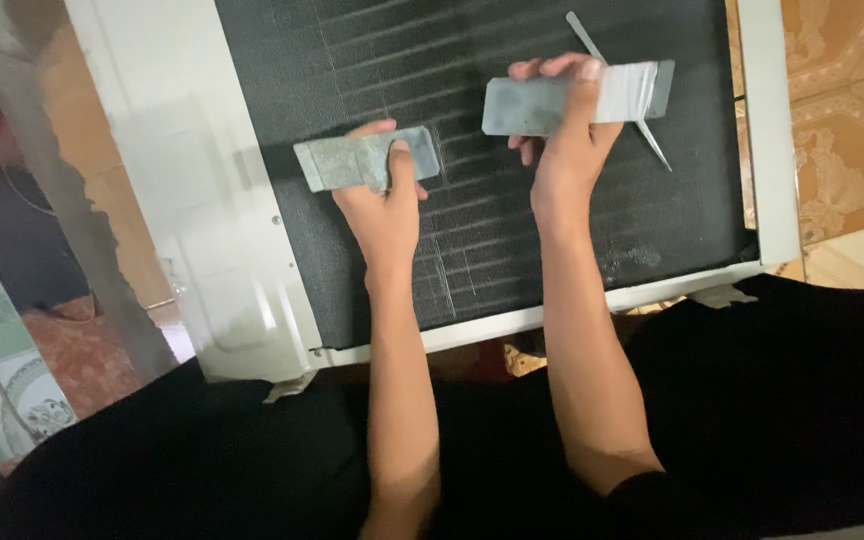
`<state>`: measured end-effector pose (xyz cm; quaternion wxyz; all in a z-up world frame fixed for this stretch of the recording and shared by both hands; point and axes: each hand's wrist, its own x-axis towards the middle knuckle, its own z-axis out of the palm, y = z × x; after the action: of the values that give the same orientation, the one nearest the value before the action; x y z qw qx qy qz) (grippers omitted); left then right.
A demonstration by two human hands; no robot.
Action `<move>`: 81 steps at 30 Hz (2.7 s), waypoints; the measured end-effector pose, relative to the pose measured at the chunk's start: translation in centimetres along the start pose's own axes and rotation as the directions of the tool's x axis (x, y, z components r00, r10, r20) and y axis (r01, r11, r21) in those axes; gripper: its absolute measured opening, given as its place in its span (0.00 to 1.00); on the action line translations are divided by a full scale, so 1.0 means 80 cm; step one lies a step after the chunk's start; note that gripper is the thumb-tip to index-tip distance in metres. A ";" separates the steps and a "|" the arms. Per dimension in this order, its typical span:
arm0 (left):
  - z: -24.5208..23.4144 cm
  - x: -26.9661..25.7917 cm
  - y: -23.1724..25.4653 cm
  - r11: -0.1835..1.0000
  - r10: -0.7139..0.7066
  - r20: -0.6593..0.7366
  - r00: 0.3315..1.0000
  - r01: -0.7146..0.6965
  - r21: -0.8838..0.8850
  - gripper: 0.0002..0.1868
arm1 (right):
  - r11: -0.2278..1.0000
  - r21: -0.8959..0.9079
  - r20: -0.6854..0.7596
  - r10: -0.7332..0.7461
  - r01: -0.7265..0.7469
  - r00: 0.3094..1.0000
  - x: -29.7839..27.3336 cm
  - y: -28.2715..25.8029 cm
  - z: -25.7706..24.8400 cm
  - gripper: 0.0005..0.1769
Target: Repairing the fins of an air conditioner unit using metal plates and a thin tool
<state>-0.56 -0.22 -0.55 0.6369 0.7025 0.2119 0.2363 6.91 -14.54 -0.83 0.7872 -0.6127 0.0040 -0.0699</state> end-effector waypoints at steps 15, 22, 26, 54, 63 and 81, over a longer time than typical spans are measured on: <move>-0.003 0.004 -0.001 0.960 0.271 -0.065 0.960 -0.275 -0.057 0.08 | 0.968 0.082 0.312 -0.252 0.238 0.916 -0.004 0.009 0.003 0.20; -0.004 0.000 -0.008 0.944 0.258 -0.045 0.965 -0.261 -0.199 0.09 | 0.963 0.171 0.347 -0.257 0.209 0.902 -0.002 0.021 0.004 0.39; -0.005 -0.001 -0.010 0.938 0.252 -0.066 0.965 -0.260 -0.230 0.18 | 0.964 0.106 0.366 -0.266 0.244 0.892 -0.008 0.015 0.010 0.49; -0.039 0.128 0.009 0.964 0.200 -0.242 0.950 -0.146 0.222 0.31 | 0.958 -0.246 0.362 -0.050 0.147 0.931 -0.010 0.028 0.009 0.10; -0.062 0.183 -0.037 0.957 0.290 -0.075 0.954 -0.286 0.058 0.17 | 0.944 -0.306 0.348 -0.009 0.123 0.937 -0.008 0.024 0.012 0.13; -0.058 0.183 -0.052 0.954 0.256 -0.040 0.966 -0.246 0.174 0.20 | 0.939 -0.311 0.354 -0.031 0.149 0.935 -0.005 0.028 0.013 0.16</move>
<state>8.36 12.64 -3.41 0.5337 0.7669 0.1597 0.3187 6.85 -12.93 -2.74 0.6567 -0.7391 -0.1501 0.0034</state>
